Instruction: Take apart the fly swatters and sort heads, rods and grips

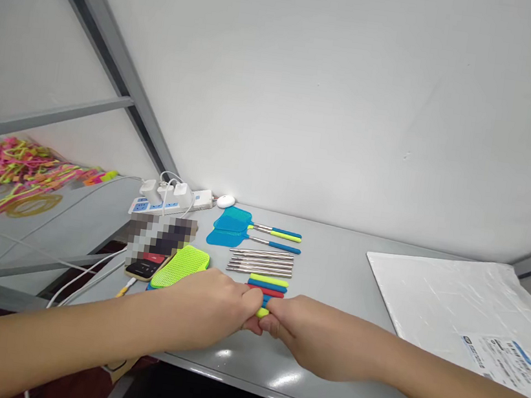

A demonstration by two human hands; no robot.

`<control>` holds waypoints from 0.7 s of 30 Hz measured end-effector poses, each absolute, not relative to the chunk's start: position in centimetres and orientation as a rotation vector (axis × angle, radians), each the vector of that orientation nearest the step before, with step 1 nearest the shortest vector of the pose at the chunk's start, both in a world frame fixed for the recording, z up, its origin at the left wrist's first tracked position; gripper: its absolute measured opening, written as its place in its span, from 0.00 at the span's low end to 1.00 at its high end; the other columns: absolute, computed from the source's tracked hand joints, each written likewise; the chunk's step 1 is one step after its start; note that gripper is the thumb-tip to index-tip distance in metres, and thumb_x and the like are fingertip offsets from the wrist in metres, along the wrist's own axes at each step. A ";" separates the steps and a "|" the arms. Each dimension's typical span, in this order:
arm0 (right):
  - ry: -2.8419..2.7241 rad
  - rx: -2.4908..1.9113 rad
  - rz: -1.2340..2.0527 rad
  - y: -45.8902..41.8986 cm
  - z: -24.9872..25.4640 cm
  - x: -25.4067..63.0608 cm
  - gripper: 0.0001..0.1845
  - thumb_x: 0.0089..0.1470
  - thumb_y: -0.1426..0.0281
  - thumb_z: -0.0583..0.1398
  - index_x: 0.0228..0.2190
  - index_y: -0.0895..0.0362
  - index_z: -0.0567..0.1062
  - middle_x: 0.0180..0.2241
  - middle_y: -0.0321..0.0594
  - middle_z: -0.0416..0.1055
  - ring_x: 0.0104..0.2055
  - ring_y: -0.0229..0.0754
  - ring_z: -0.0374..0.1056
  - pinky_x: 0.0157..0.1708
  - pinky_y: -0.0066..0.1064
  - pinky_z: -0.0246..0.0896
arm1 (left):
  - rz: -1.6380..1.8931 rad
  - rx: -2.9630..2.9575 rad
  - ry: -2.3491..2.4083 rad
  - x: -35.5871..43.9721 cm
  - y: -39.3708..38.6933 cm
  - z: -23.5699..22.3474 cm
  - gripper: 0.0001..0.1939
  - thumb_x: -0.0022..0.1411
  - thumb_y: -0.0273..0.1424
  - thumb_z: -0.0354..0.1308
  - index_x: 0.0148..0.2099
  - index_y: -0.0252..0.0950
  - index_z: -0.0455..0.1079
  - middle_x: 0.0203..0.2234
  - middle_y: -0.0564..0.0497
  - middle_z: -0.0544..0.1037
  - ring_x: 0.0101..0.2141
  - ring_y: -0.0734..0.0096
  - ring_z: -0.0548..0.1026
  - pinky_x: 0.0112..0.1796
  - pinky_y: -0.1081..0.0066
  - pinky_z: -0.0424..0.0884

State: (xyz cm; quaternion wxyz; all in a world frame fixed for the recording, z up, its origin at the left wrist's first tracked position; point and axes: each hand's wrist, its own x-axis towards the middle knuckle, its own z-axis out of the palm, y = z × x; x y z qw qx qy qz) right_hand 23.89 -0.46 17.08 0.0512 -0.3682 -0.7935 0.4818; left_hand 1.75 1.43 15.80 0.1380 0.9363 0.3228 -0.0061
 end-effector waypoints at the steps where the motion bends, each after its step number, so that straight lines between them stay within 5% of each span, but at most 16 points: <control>1: -2.446 -1.152 1.388 -0.7 17.0 23.8 0.09 0.62 0.70 0.51 0.30 0.52 0.67 0.24 0.31 0.63 0.22 0.34 0.51 0.22 0.26 0.48 | -0.036 2.665 0.934 1.7 1.2 16.1 0.03 0.59 0.26 0.53 0.33 0.37 0.66 0.18 0.54 0.66 0.16 0.70 0.63 0.22 0.71 0.57; 5: -2.736 -1.286 0.866 -1.9 15.8 22.2 0.10 0.48 0.81 0.57 0.27 0.53 0.66 0.17 0.28 0.59 0.13 0.31 0.45 0.14 0.27 0.35 | -0.092 2.298 0.919 1.6 0.7 17.3 0.13 0.68 0.36 0.46 0.32 0.40 0.65 0.20 0.54 0.65 0.17 0.72 0.59 0.20 0.72 0.52; 8: -3.035 -1.163 0.257 -2.4 14.6 22.6 0.15 0.39 0.84 0.59 0.28 0.53 0.67 0.21 0.31 0.66 0.15 0.34 0.55 0.16 0.29 0.36 | -0.180 1.880 0.851 0.0 1.5 17.4 0.20 0.69 0.44 0.43 0.28 0.40 0.61 0.20 0.55 0.63 0.18 0.73 0.59 0.20 0.74 0.53; 13: -2.806 -1.488 -0.118 1.0 13.2 33.0 0.06 0.59 0.76 0.54 0.33 0.54 0.69 0.26 0.37 0.70 0.23 0.39 0.65 0.23 0.31 0.46 | -0.170 1.041 0.981 -6.1 3.9 15.0 0.26 0.63 0.56 0.49 0.28 0.40 0.55 0.18 0.61 0.52 0.16 0.80 0.43 0.15 0.77 0.44; 15: -2.725 -1.611 -0.151 2.6 12.5 37.3 0.12 0.65 0.67 0.51 0.30 0.53 0.67 0.25 0.37 0.68 0.24 0.38 0.63 0.25 0.32 0.47 | 0.033 0.939 0.919 -6.6 3.6 13.8 0.25 0.64 0.54 0.51 0.29 0.38 0.59 0.21 0.60 0.55 0.17 0.81 0.50 0.19 0.79 0.54; 17: -2.631 -1.623 -0.230 3.2 11.5 39.0 0.15 0.66 0.63 0.49 0.30 0.54 0.68 0.27 0.38 0.67 0.26 0.40 0.61 0.25 0.33 0.48 | 0.243 1.018 0.752 -5.0 2.6 12.8 0.20 0.64 0.48 0.57 0.34 0.34 0.67 0.30 0.54 0.66 0.29 0.76 0.68 0.36 0.73 0.69; 19: -2.579 -1.513 -0.198 2.7 10.4 38.1 0.13 0.66 0.65 0.50 0.34 0.55 0.71 0.31 0.41 0.67 0.30 0.41 0.62 0.28 0.34 0.53 | 0.415 1.022 0.659 -2.2 1.3 11.8 0.17 0.63 0.44 0.60 0.39 0.34 0.70 0.37 0.51 0.69 0.38 0.72 0.72 0.46 0.69 0.67; 21: -2.511 -1.376 -0.171 1.3 9.1 35.9 0.10 0.65 0.68 0.52 0.39 0.56 0.73 0.37 0.44 0.67 0.36 0.44 0.64 0.35 0.37 0.57 | 0.683 0.922 0.635 0.6 0.2 10.5 0.14 0.64 0.43 0.60 0.41 0.36 0.69 0.37 0.52 0.69 0.36 0.74 0.72 0.46 0.67 0.68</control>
